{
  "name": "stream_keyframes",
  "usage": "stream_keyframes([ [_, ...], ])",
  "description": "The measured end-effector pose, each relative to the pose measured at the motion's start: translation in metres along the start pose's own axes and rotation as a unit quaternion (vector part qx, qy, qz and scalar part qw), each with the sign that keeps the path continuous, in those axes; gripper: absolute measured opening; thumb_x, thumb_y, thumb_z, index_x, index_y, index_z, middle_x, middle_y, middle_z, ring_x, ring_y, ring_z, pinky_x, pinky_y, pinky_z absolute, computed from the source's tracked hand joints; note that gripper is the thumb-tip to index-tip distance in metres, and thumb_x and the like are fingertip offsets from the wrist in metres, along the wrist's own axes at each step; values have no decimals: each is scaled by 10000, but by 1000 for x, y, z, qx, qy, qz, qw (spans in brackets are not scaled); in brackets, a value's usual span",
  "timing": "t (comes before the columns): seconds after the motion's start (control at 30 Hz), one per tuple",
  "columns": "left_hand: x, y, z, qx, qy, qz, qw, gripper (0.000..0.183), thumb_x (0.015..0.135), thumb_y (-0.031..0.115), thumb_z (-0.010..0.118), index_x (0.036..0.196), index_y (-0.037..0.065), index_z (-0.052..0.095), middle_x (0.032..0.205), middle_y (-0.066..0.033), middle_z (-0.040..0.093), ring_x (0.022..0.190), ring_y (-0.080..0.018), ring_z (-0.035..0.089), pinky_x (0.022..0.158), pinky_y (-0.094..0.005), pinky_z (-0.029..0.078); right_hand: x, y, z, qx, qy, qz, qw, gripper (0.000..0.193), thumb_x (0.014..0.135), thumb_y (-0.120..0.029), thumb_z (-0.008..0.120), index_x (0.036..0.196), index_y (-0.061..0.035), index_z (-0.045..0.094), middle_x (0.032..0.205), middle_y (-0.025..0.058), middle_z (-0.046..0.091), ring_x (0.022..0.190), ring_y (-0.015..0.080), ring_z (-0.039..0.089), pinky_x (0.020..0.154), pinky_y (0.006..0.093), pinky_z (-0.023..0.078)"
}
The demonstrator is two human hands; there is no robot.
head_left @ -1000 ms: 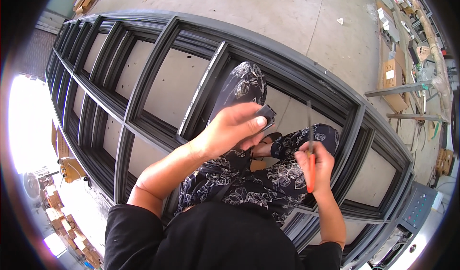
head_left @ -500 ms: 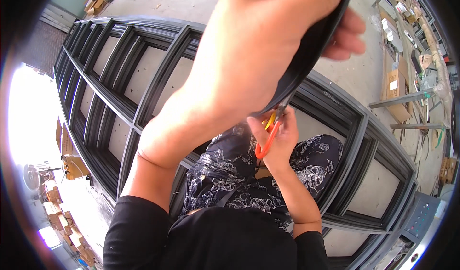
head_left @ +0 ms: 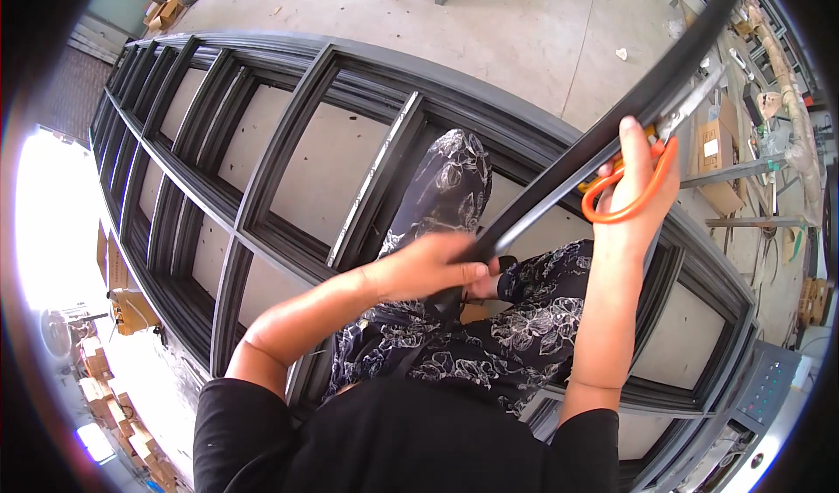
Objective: The person fits rubber seals into the grooves of large metal window or door frames using their hands and scissors to cut the material to length.
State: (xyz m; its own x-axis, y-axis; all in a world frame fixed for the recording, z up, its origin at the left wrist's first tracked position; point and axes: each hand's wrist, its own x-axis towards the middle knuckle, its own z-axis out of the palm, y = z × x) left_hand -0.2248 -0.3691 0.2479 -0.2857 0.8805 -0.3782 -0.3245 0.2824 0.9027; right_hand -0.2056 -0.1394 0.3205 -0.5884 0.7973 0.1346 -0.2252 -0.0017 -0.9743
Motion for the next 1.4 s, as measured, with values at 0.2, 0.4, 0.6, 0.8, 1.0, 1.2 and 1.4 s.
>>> stream_keyframes([
  [0.2,7,-6,25,-339,7,65,939,220,1045,253,509,1018,36,525,732,0,455,654,-125,470,706,-335,486,8,21,7,-43,-114,63,991,360,924,-344,725,1109,-58,608,790,47,632,551,40,488,477,187,383],
  [0.4,19,8,-1,-529,113,126,832,163,1054,237,487,1063,83,537,779,13,450,676,-107,416,657,-277,399,-88,40,-70,54,-302,206,929,489,978,-475,579,1171,-30,522,764,-10,511,548,13,375,478,163,305],
  [0.6,37,3,-5,-597,152,124,778,156,1069,222,458,1066,87,535,800,15,445,687,-103,405,658,-263,392,-179,32,-120,-113,-367,333,861,632,795,-481,823,1118,6,582,766,-27,526,655,36,468,578,187,375],
  [0.8,42,3,0,-588,159,142,780,165,1075,230,445,1061,84,520,803,17,441,693,-104,398,666,-264,395,-187,39,-116,-123,-359,332,864,632,817,-498,795,1098,33,596,752,-19,537,652,45,491,590,200,401],
  [1.0,36,3,0,-584,175,156,777,132,1072,197,450,1021,81,487,812,-11,475,697,-129,420,679,-301,408,-180,39,-106,-120,-366,344,856,603,825,-469,799,1084,39,601,741,-31,526,627,39,473,571,191,384],
  [1.2,32,6,1,-556,199,162,791,135,1071,206,457,1016,84,478,811,-10,469,700,-127,422,680,-301,410,-178,39,-111,-111,-373,350,852,576,835,-447,797,1074,40,603,737,-35,517,624,34,459,562,188,370],
  [1.4,35,-2,1,-565,200,158,785,145,1071,213,459,1008,82,474,813,-11,461,702,-129,424,680,-301,413,-178,40,-108,-119,-364,363,850,451,847,-353,807,1041,8,620,683,-36,513,620,40,456,590,200,407],
])
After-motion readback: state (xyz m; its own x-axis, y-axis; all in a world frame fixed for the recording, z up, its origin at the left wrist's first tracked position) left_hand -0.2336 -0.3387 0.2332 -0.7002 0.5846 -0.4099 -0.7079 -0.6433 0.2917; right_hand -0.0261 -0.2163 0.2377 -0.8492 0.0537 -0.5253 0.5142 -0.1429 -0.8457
